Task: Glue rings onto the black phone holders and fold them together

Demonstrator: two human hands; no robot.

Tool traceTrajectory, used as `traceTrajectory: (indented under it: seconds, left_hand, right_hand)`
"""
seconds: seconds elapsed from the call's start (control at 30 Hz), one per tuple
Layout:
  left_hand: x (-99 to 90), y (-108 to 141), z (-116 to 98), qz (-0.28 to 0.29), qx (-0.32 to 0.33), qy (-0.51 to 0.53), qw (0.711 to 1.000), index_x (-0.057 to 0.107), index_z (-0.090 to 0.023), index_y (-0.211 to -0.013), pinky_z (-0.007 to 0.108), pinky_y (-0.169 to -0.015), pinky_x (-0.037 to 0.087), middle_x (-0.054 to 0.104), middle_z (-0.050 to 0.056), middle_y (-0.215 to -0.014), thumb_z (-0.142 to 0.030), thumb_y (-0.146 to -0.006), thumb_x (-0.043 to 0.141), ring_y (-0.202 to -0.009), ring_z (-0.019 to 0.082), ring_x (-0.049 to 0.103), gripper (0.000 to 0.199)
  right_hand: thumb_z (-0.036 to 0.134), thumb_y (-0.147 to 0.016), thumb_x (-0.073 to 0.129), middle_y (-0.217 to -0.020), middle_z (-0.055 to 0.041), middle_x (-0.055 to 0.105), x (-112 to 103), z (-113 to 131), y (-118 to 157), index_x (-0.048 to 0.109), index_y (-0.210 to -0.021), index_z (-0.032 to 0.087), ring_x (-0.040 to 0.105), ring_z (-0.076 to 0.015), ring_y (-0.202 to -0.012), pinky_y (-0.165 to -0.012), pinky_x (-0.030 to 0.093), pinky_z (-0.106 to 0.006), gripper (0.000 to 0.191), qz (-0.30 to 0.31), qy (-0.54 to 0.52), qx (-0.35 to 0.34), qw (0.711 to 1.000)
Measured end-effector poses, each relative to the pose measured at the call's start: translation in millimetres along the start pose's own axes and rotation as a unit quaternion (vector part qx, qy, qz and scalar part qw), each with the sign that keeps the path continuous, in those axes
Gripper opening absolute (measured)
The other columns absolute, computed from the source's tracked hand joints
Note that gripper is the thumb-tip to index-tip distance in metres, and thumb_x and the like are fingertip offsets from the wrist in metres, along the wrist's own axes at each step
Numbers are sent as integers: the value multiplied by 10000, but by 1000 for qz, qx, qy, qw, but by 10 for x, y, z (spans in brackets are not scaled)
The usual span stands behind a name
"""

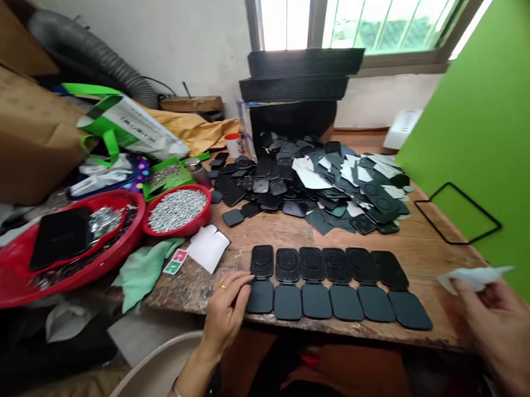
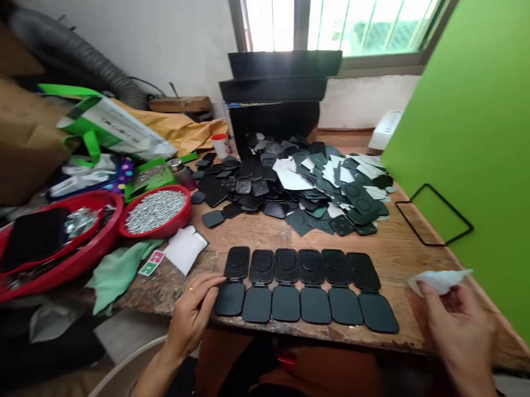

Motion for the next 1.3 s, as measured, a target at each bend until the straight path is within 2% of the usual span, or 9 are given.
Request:
traceTrajectory:
  seconds: [0.07, 0.13, 0.23, 0.33, 0.47, 0.6, 0.77, 1.0, 1.3]
  left_hand:
    - [-11, -11, -29, 8, -2, 2, 1000, 653, -211, -1076, 384, -982, 444, 643, 69, -1112, -199, -921, 487, -1097, 209, 564, 227]
    - [3, -25, -42, 30, 1, -6, 1000, 642, -213, -1109, 401, -1023, 419, 624, 75, -1173, -215, -916, 507, -1154, 214, 533, 236]
    - [43, -37, -43, 73, 5, -30, 997, 599, -217, -1202, 438, -1084, 363, 567, 84, -1288, -269, -905, 537, -1246, 232, 461, 308]
    - [61, -34, -40, 91, 9, -44, 995, 592, -217, -1220, 456, -1092, 354, 547, 90, -1315, -332, -879, 573, -1268, 250, 432, 360]
    - [51, -6, -34, 86, 11, -47, 995, 596, -222, -1220, 465, -1076, 373, 547, 89, -1315, -373, -833, 619, -1252, 266, 439, 415]
    - [51, 8, -15, 80, 9, -49, 996, 600, -235, -1217, 488, -1081, 356, 555, 78, -1313, -395, -805, 641, -1241, 276, 444, 443]
    - [47, 4, -5, 75, 3, -52, 996, 611, -229, -1204, 501, -1107, 310, 548, 77, -1320, -385, -793, 639, -1279, 289, 402, 440]
    - [61, 11, 20, 80, 5, -53, 995, 613, -230, -1208, 539, -1111, 271, 546, 85, -1324, -465, -785, 632, -1292, 315, 387, 484]
    - [61, -2, 13, 88, 6, -60, 994, 611, -228, -1208, 543, -1109, 260, 544, 93, -1327, -492, -773, 640, -1288, 323, 390, 510]
  right_hand:
    - [509, -783, 632, -1051, -102, 670, 122, 299, 92, 593, -1150, 311, 655, -285, -887, -833, 518, -432, 418, 46, -50, -15, 998]
    - [517, -757, 660, -972, -95, 689, 383, 638, 212, 575, -1169, 306, 666, -266, -768, -748, 552, -408, 471, 165, -96, -24, 981]
    - [516, -677, 733, -926, -80, 688, 857, 1093, 429, 598, -1126, 239, 647, -236, -711, -631, 559, -348, 545, 332, -129, -41, 933]
    - [474, -691, 747, -942, -67, 667, 1272, 1412, 609, 627, -1004, 197, 617, -201, -767, -628, 533, -279, 434, 425, -142, -47, 893]
    - [418, -657, 797, -934, -67, 681, 1714, 1625, 748, 629, -936, 179, 618, -195, -821, -704, 517, -272, 404, 500, -166, 5, 850]
    - [435, -664, 784, -888, -52, 691, 2059, 1710, 799, 643, -966, 174, 607, -167, -736, -625, 481, -255, 423, 505, -173, 28, 845]
    - [502, -794, 632, -867, -47, 668, 2310, 1789, 837, 628, -957, 177, 579, -172, -721, -615, 443, -275, 363, 488, -132, -50, 861]
    - [515, -887, 465, -687, -8, 574, 2408, 1868, 795, 582, -887, 200, 504, -166, -626, -569, 363, -278, 336, 436, 47, -226, 870]
    - [462, -880, 475, -705, -21, 588, 2491, 1947, 765, 592, -888, 186, 485, -156, -594, -550, 341, -270, 301, 419, 92, -296, 853]
Point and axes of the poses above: each hand's wrist, its own y-axis away from the middle knuckle, its own x-axis out of the palm, z = x × y, the point moved 4 cm from there along -y, towards the middle knuckle
